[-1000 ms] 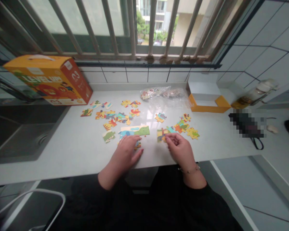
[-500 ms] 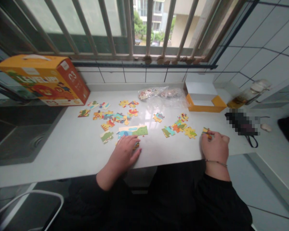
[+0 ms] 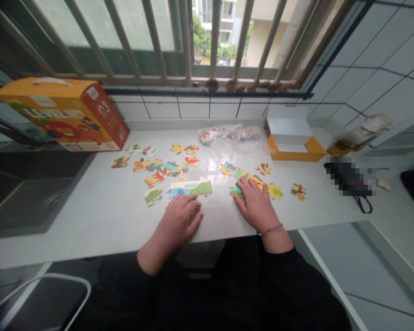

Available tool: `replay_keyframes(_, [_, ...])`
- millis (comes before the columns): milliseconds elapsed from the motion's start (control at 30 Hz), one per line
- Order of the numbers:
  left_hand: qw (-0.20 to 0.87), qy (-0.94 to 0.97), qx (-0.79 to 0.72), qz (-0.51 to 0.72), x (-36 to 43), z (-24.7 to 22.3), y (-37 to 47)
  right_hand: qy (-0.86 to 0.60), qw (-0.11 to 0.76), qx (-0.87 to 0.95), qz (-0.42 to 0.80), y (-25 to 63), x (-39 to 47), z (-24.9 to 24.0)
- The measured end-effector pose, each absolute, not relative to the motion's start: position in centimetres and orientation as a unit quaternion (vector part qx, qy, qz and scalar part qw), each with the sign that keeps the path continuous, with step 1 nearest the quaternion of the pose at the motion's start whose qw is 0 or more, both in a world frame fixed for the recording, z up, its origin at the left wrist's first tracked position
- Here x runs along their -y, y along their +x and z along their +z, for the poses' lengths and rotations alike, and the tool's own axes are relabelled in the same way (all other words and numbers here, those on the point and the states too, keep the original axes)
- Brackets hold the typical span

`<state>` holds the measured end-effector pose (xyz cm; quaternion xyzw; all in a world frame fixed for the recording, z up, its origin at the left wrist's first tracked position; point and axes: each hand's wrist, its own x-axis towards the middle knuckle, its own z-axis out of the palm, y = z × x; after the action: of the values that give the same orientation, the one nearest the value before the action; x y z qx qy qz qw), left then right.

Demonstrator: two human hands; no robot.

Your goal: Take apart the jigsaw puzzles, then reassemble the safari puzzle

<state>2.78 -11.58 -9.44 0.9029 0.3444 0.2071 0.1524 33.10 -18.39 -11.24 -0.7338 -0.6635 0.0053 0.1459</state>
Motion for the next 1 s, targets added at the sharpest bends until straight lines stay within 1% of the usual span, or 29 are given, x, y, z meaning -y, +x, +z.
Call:
replay_keyframes(167, [0.153, 0.903, -0.342, 0.208, 11.4, -9.5, 2.8, -0.728, 0.121, 0.675, 0.02, 33.2, 17.9, -11.0])
replay_keyframes(400, [0.151, 0.905, -0.341, 0.204, 11.7, -9.6, 2.8, -0.748, 0.122, 0.652, 0.013, 33.2, 18.1, -11.4])
replay_keyframes(533, [0.137, 0.896, -0.351, 0.234, 10.9, -9.0, 2.2, -0.753, 0.128, 0.645, 0.009, 33.2, 18.2, -11.5])
replay_keyframes(667, [0.081, 0.847, -0.462, 0.252, 6.2, -7.7, -1.1, -0.754, 0.134, 0.642, 0.007, 33.2, 18.2, -11.4])
replay_keyframes(800, [0.029, 0.773, -0.604, 0.189, -0.8, -6.6, -6.6, -0.752, 0.146, 0.642, 0.01, 33.2, 18.3, -11.3])
replay_keyframes(933, [0.047, 0.693, -0.704, 0.15, -5.9, -6.6, -10.8, -0.753, 0.148, 0.641, 0.011, 33.2, 18.3, -11.4])
replay_keyframes(1000, [0.038, 0.659, -0.734, 0.156, -7.3, -6.8, -11.7, -0.752, 0.15, 0.642, 0.008, 33.3, 18.3, -11.4])
